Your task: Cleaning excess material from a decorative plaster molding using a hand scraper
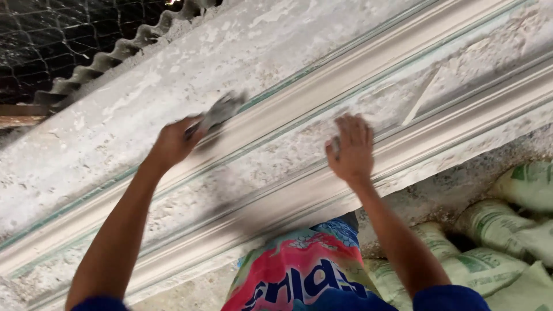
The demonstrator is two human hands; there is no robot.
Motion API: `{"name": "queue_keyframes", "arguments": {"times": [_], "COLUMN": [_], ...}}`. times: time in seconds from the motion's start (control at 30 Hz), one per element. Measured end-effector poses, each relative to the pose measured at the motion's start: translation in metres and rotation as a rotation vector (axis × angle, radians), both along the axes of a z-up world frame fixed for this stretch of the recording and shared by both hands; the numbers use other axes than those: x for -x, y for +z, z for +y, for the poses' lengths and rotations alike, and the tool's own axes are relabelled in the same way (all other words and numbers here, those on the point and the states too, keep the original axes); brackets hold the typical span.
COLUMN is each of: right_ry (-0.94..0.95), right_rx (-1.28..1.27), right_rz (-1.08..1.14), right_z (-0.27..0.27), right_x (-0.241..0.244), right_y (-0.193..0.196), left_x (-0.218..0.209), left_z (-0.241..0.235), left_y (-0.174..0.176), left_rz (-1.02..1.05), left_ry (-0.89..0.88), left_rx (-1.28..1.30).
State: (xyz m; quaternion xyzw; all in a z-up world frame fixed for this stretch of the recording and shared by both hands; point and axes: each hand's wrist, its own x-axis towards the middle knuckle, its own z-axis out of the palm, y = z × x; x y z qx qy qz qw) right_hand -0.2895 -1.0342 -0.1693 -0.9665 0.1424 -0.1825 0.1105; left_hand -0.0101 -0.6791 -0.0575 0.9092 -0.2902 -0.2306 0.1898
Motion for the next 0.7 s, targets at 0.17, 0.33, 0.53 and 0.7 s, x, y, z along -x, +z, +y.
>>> {"name": "queue_keyframes", "arguments": {"times": [0.17, 0.33, 0.53, 0.7], "right_ry": [0.099, 0.238, 0.208, -0.059], "right_rx": [-0.224, -0.593, -0.404, 0.063], "right_rz": [0.014, 0.045, -0.256, -0.175], "right_z": [-0.005, -0.058, -0.327, -0.480], "right_x": [0.002, 0.020, 0.028, 0.053], "right_y": [0.027, 0.015, -0.028, -0.009], "left_x": [0.004, 0.023, 0.036, 0.055], "left_z": [-0.283, -0.449, -0.314, -0.114], "left_y": [-0.043, -0.003, -0.017, 0.000], "left_rz": [-0.002, 0.091, -0.278, -0.546], "left_ry": [-0.090, -0.175, -0.435, -0.580], "left_rx": [0.045, 0.112, -0.050, -0.463]}}
